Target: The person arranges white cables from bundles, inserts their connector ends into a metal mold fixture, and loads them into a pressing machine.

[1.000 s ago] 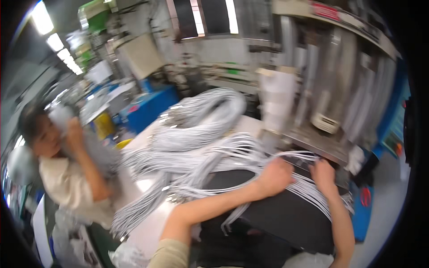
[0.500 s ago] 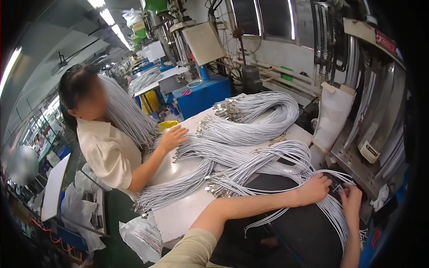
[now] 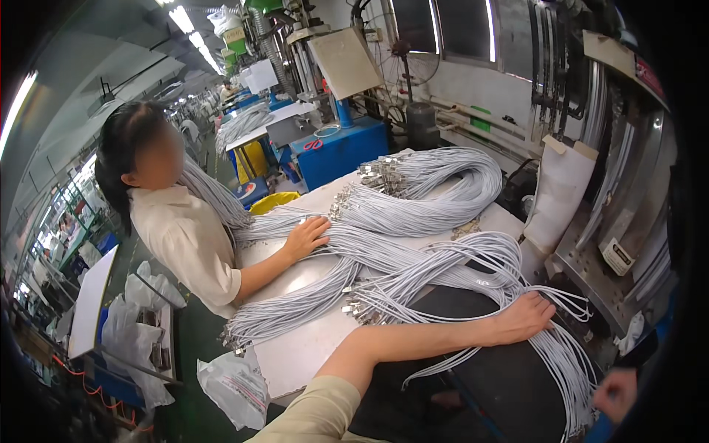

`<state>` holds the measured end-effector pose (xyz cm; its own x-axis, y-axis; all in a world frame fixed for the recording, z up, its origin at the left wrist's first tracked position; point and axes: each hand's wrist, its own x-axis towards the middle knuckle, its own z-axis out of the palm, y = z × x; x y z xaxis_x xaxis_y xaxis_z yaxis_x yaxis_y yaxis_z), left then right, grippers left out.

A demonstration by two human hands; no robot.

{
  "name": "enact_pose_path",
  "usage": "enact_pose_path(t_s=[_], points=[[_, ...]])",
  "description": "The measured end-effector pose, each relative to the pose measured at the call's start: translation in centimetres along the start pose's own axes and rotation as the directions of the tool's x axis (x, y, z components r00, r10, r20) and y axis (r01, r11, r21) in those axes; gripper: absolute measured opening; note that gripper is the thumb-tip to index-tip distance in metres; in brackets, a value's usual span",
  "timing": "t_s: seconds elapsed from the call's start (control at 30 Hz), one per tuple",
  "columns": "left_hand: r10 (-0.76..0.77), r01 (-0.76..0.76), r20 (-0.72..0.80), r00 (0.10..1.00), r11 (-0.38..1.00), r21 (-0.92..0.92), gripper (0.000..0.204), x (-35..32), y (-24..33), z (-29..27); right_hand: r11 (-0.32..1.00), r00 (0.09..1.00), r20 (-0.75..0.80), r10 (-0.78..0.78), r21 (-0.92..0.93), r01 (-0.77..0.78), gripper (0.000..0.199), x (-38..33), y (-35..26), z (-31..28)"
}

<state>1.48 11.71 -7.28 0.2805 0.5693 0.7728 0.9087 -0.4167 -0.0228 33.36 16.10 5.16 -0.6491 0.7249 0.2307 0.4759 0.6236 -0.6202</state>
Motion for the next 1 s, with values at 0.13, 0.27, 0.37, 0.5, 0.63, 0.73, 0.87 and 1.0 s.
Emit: enact_pose_path(t_s=[0.13, 0.27, 0.37, 0.5, 0.63, 0.73, 0.87, 1.0], points=[[0.009, -0.008, 0.045, 0.999, 1.000, -0.030, 0.017, -0.2, -0.3, -0.1, 0.996, 0.885, 0.457, 0.089, -0.066, -0.066, 0.040, -1.4, 1.1, -3.5], [0.054, -0.056, 0.043, 0.998, 0.998, 0.042, 0.019, -1.0, -0.4, 1.1, 0.959, 0.968, 0.158, -0.196, -0.175, 0.223, 0.054, 0.2, -0.8, 4.7], [0.063, -0.062, 0.014, 0.998, 0.997, -0.052, 0.017, -0.6, 0.0, 0.7, 0.895, 0.928, 0.004, -0.374, -0.259, 0.362, 0.048, 2.7, -0.4, 10.1], [0.060, -0.065, -0.056, 0.997, 0.994, -0.091, 0.019, -1.2, -0.7, 0.5, 0.921, 0.956, 0.013, -0.293, -0.262, 0.286, 0.039, 5.8, -0.6, 12.7], [0.076, -0.089, -0.110, 0.991, 0.989, -0.122, 0.019, -0.9, -0.3, 1.0, 0.762, 0.978, -0.029, -0.208, -0.632, 0.143, 0.030, 5.1, 5.6, 13.2], [0.034, -0.042, -0.086, 0.996, 0.995, -0.096, 0.018, -1.3, -0.7, 0.7, 0.691, 0.996, -0.074, -0.041, -0.723, -0.025, 0.033, 3.0, 4.3, 10.6], [0.029, -0.031, -0.019, 0.999, 0.994, -0.100, 0.018, -0.9, -0.3, -0.1, 0.671, 0.948, -0.265, -0.174, -0.736, -0.083, 0.033, -1.7, 6.0, 6.4], [0.021, -0.025, -0.023, 1.000, 0.989, -0.146, 0.017, -0.8, -0.3, -0.4, 0.645, 0.953, -0.300, -0.050, -0.738, -0.199, 0.031, -5.1, 10.6, 2.6]])
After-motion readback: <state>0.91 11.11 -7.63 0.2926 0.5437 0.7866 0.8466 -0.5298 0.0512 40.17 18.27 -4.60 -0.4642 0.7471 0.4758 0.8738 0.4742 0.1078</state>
